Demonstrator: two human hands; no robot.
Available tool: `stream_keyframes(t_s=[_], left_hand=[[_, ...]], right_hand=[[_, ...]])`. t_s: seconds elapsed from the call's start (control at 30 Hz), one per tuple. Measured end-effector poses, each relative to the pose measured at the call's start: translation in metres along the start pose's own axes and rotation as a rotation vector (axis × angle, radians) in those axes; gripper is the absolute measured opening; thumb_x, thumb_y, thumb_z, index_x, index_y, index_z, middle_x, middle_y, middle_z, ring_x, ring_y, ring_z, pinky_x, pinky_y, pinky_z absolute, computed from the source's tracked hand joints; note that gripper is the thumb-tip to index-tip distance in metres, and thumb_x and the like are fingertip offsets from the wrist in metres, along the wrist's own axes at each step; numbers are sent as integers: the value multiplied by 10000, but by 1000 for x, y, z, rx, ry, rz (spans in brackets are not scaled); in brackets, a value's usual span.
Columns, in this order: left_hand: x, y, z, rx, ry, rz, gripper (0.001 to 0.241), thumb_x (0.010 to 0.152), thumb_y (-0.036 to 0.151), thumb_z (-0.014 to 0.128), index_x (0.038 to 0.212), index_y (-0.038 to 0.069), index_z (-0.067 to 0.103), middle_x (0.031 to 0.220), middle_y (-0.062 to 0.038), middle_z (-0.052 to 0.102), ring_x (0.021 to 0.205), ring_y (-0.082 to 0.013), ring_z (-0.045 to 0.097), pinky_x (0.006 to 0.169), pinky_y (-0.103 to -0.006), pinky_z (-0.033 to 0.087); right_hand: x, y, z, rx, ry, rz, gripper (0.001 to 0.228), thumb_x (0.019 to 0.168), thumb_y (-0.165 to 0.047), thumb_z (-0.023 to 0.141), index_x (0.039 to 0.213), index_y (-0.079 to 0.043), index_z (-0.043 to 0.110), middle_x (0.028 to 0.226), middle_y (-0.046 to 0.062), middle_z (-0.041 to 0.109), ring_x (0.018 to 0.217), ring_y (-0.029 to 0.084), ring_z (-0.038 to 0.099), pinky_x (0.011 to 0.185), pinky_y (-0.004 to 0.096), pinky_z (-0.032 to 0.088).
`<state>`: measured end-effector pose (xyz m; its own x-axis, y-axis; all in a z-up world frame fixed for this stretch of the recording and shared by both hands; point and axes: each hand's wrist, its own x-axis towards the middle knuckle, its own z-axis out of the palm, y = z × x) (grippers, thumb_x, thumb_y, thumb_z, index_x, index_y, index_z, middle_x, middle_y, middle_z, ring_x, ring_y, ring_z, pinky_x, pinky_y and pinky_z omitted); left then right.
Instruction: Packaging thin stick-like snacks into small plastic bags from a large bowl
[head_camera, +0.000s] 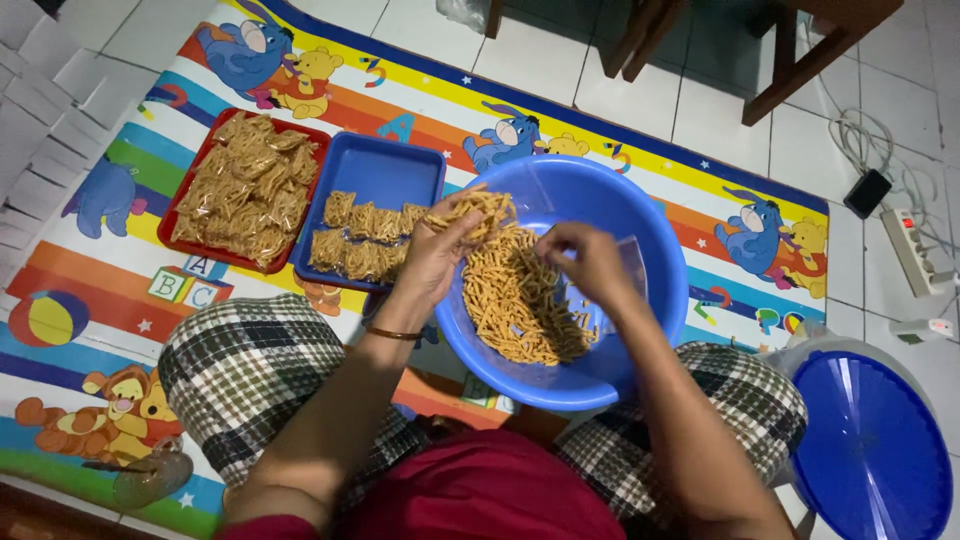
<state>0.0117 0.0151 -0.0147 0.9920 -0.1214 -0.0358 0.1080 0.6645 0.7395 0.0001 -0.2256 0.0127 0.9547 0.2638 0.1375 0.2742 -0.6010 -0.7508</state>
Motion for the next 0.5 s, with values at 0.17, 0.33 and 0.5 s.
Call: stream_keyframes(t_s=[0.17,0.33,0.5], left_hand=[[1,-3,2,-17,15,22,476,887,46,771,1343,14,636,1179,-216,719,1012,-302,744,881,-451,646],[3,-6,4,-45,-6,16,485,888,7,760,1354,-10,628,1207,-266,692,1027,-341,734,891,-477,638],[3,-10,3,-49,-31,11,509,884,10,772,1370,-3,619,1220,-289,678,1020,-365,735,871,-472,649]], right_hand=[[10,36,29,-391,-108,53,96,831,-96,742,913,-145,740,862,126,725,834,372,733,746,500,589],[14,32,36,-570,-191,148,182,839,-164,751,1010,-105,768,948,154,733,869,380,741,759,500,614],[17,71,60,-693,-214,107,443,765,-380,817,1124,-145,710,1140,174,692,984,428,716,833,542,608]])
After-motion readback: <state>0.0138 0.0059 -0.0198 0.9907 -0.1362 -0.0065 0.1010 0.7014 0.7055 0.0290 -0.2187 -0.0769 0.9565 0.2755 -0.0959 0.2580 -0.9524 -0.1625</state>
